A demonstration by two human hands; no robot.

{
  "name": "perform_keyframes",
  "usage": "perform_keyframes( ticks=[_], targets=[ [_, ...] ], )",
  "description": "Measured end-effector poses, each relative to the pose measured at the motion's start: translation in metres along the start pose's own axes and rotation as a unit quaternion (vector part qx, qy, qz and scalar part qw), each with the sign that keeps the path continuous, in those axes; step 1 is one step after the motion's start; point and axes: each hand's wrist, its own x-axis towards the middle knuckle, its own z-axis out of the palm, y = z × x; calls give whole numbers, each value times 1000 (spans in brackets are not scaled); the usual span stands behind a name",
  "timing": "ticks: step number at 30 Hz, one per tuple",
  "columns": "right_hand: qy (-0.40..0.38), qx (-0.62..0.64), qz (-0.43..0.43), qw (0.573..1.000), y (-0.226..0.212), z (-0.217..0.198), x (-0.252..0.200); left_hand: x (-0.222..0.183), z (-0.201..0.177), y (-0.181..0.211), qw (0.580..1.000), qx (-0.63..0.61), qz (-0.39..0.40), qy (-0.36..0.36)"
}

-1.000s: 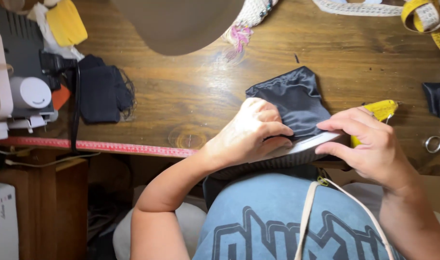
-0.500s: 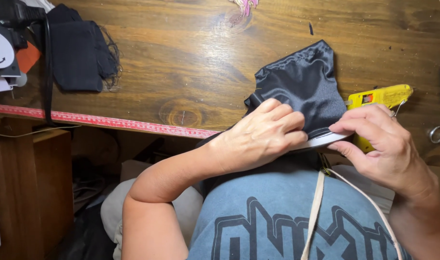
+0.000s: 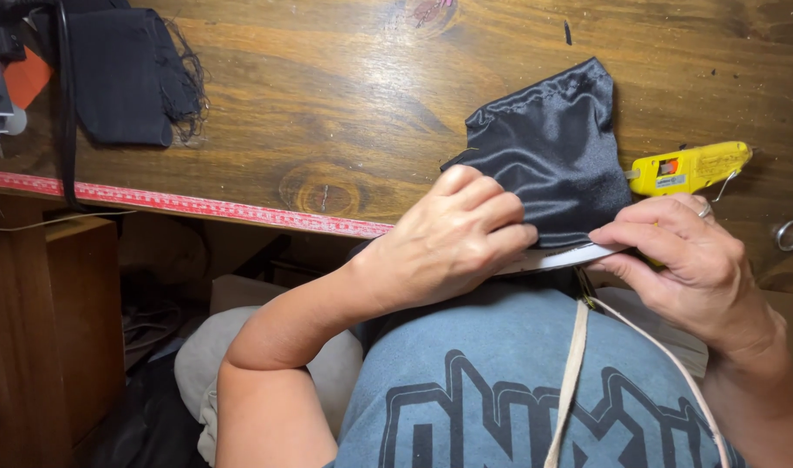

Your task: Applying hot glue to a shoe and attaching black fabric to its surface

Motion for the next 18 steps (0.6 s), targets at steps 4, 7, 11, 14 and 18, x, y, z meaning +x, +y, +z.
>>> perform_keyframes(
  ticks=[4, 7, 11, 14, 18],
  targets=[
    [0, 0, 0, 1000, 2, 1, -6, -28, -16, -2, 997, -24, -67, -4],
    [9, -13, 6, 1000, 2, 4, -10, -56, -32, 3, 967, -89, -237, -35],
    [10, -47, 8, 999, 7, 10, -21, -91, -35, 11, 915, -213, -341, -43],
    [21, -65, -2, 998, 8, 18, -29, -106, -30, 14, 883, -297, -362, -47],
    [32, -66, -3, 997, 12, 29, -37, -118, -37, 16, 902, -276, -329, -43]
  ],
)
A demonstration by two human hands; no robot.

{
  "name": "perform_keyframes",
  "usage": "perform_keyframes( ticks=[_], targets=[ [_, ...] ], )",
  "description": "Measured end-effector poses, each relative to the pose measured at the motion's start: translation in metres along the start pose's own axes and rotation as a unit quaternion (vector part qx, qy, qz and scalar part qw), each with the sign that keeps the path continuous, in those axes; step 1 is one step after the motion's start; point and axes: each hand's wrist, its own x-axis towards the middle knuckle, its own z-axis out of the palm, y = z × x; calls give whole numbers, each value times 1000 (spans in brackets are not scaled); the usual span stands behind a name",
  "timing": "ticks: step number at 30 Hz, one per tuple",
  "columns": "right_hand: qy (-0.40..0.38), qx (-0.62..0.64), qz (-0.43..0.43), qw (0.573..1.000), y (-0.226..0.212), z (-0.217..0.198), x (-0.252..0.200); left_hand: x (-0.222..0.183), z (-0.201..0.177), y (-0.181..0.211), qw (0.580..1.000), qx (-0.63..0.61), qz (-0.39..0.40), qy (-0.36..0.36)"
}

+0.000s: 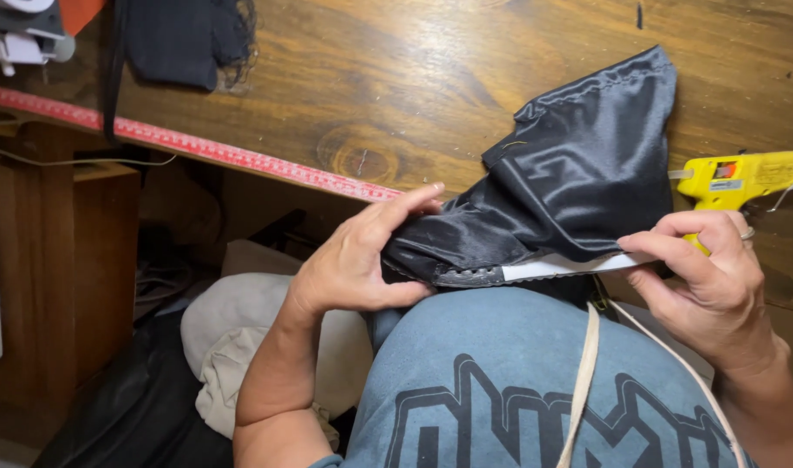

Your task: Applying hot glue to a shoe and attaching black fabric to its surface

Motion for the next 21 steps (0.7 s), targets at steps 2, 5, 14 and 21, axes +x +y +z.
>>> perform_keyframes(
  ticks=[2, 5, 14, 21],
  targets=[
    [4, 5, -4, 1000, -2, 2, 0, -4, 6, -11, 998, 46, 23, 25],
    [20, -8, -21, 1000, -4, 5, 1, -10, 16, -16, 992, 91, 54, 64],
    [109, -17, -73, 991, -7, 21, 18, 17, 5, -20, 989, 81, 93, 83],
    [119, -11, -70, 990, -19, 23, 30, 54, -26, 1, 997, -69, -37, 20]
  ],
)
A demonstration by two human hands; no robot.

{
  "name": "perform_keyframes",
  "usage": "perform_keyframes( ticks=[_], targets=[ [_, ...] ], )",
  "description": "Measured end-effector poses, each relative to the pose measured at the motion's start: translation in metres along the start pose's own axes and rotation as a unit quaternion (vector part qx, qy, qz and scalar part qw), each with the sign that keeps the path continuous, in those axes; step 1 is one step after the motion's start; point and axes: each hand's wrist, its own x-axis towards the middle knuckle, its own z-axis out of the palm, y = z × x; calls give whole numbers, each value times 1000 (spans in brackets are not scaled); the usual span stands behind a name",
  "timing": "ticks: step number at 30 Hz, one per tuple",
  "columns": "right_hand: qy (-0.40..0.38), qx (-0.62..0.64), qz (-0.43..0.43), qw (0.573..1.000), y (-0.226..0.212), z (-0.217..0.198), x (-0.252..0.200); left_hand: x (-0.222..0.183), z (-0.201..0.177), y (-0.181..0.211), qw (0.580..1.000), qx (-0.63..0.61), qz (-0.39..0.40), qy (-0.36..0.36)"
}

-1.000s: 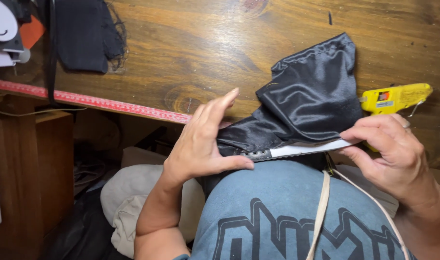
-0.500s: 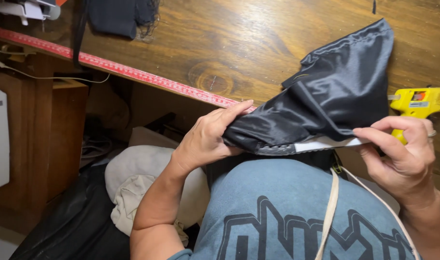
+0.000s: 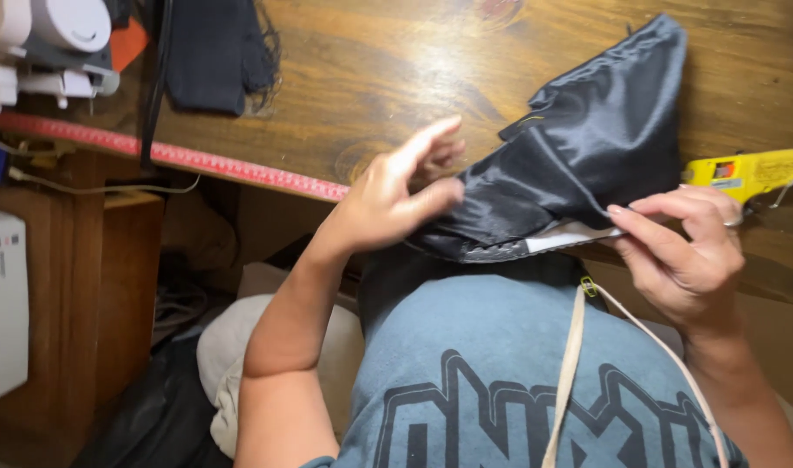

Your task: Applying hot glue to a shoe and attaching black fabric to its surface

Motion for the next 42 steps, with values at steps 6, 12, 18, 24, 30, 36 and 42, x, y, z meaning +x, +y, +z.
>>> perform_keyframes(
  ticks=[6, 12, 18, 24, 30, 36, 42],
  targets=[
    [51, 18, 24, 998, -8, 10, 7, 66, 18, -14, 989, -124, -39, -77],
    [67, 27, 66, 995, -17, 11, 17, 54, -3, 20, 990, -12, 140, -12],
    [39, 44, 92, 994, -20, 5, 24, 31, -8, 42, 928, 111, 354, -8],
    [42, 30, 80, 995, -23, 8, 25, 3, -2, 28, 953, 107, 285, -4],
    [7, 12, 67, 998, -20, 3, 29, -14, 9, 12, 947, 163, 276, 2],
    [8, 17, 40, 999, -20, 4, 31, -19, 22, 31, 921, 242, 301, 55],
    [59, -25, -7, 998, -22, 15, 27, -21, 20, 26, 866, 327, 367, 93]
  ],
)
